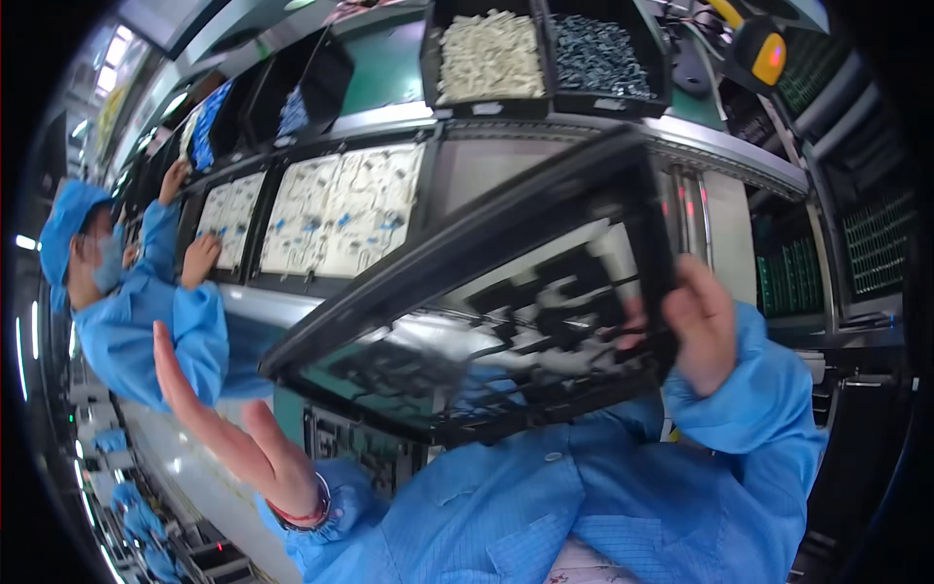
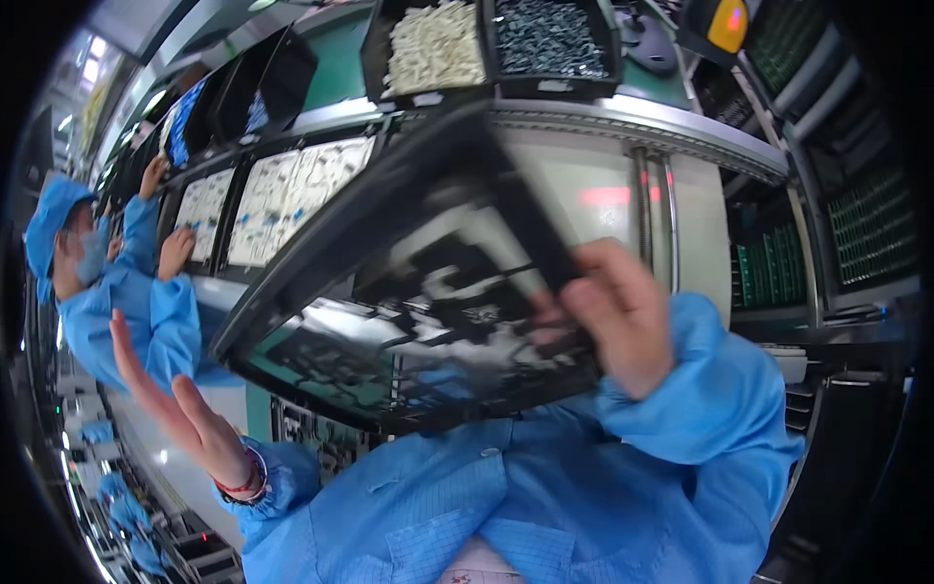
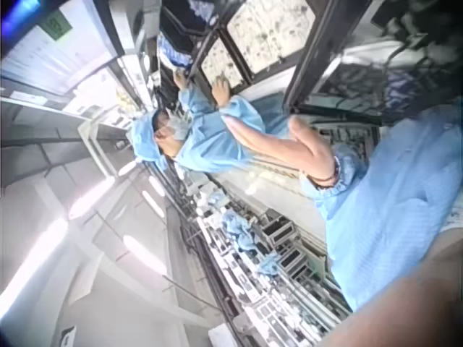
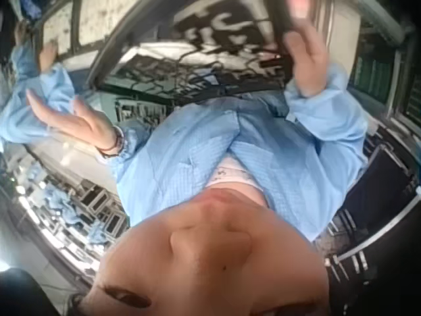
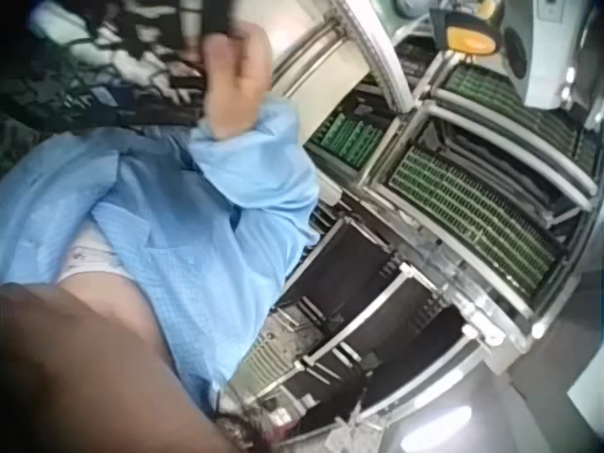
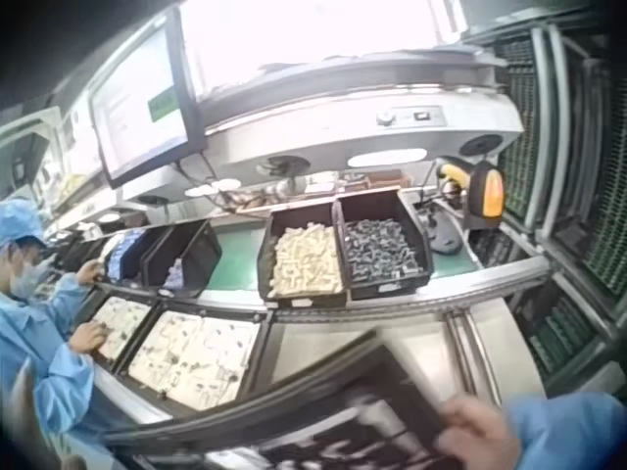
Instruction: Manually assembling electronic components and wires onto circuit board fixtures on a production line.
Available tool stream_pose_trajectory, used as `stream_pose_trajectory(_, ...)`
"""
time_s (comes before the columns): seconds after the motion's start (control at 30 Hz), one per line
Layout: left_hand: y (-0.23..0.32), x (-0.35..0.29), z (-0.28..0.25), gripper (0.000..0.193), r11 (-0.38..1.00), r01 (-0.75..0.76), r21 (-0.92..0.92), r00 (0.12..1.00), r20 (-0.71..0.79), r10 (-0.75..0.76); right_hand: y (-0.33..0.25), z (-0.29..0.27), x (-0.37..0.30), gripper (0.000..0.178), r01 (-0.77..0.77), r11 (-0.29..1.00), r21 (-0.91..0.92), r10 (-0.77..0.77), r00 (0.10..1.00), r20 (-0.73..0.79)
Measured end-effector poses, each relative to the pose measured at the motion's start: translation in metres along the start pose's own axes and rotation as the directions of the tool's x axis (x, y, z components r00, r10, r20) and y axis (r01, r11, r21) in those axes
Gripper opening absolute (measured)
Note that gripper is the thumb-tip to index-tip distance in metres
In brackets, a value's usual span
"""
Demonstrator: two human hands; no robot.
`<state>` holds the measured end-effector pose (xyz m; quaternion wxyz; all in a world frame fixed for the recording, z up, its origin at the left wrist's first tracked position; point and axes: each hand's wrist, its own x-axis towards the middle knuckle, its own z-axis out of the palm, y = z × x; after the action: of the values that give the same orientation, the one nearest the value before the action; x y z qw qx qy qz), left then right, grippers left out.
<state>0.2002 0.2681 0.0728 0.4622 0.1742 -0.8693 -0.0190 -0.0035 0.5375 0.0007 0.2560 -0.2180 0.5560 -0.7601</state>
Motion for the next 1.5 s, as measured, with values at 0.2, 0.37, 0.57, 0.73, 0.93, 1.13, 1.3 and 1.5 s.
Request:
stream_pose_trajectory(0.2,0.007,-0.01,0.104,0.07,0.321,0.731,-0.602,0.569,0.797,0.201,-0.025,-0.108,-0.016,0.03,-0.11,0.991,0.072,0.131,0.865,-0.485)
stream_pose_trajectory(0.37,0.032,0.007,0.195,0.051,-0.059,0.958,-0.281,0.287,0.951,0.119,-0.006,-0.167,-0.001,0.032,-0.329,0.915,0.233,0.403,0.742,-0.535)
stream_pose_trajectory(0.57,0.048,0.031,0.254,0.055,0.076,0.95,-0.304,0.296,0.949,0.106,0.013,-0.206,0.023,0.032,-0.334,0.906,0.26,0.422,0.74,-0.524)
stream_pose_trajectory(0.73,0.045,0.024,0.278,0.057,0.144,0.953,-0.268,0.254,0.961,0.107,0.019,-0.22,0.034,0.03,-0.349,0.904,0.247,0.428,0.737,-0.523)
stream_pose_trajectory(0.93,0.058,-0.001,0.277,0.055,-0.048,0.924,-0.38,0.38,0.925,-0.008,0.026,-0.217,0.035,0.022,-0.27,0.873,0.406,0.453,0.755,-0.473)
stream_pose_trajectory(1.13,0.07,-0.015,0.294,0.042,0.044,0.901,-0.431,0.433,0.898,-0.081,-0.023,-0.218,-0.006,0.057,-0.092,0.88,-0.467,-0.284,0.685,-0.67)
stream_pose_trajectory(1.3,0.08,-0.033,0.318,0.031,-0.108,0.949,-0.296,0.315,0.913,0.26,-0.191,-0.165,-0.139,0.047,0.05,0.446,-0.894,-0.861,0.296,-0.413)
stream_pose_trajectory(1.5,0.082,-0.039,0.3,0.03,-0.217,0.975,-0.04,0.105,0.949,0.297,-0.366,-0.079,-0.361,0.046,-0.654,-0.23,-0.721,-0.896,-0.147,0.419)
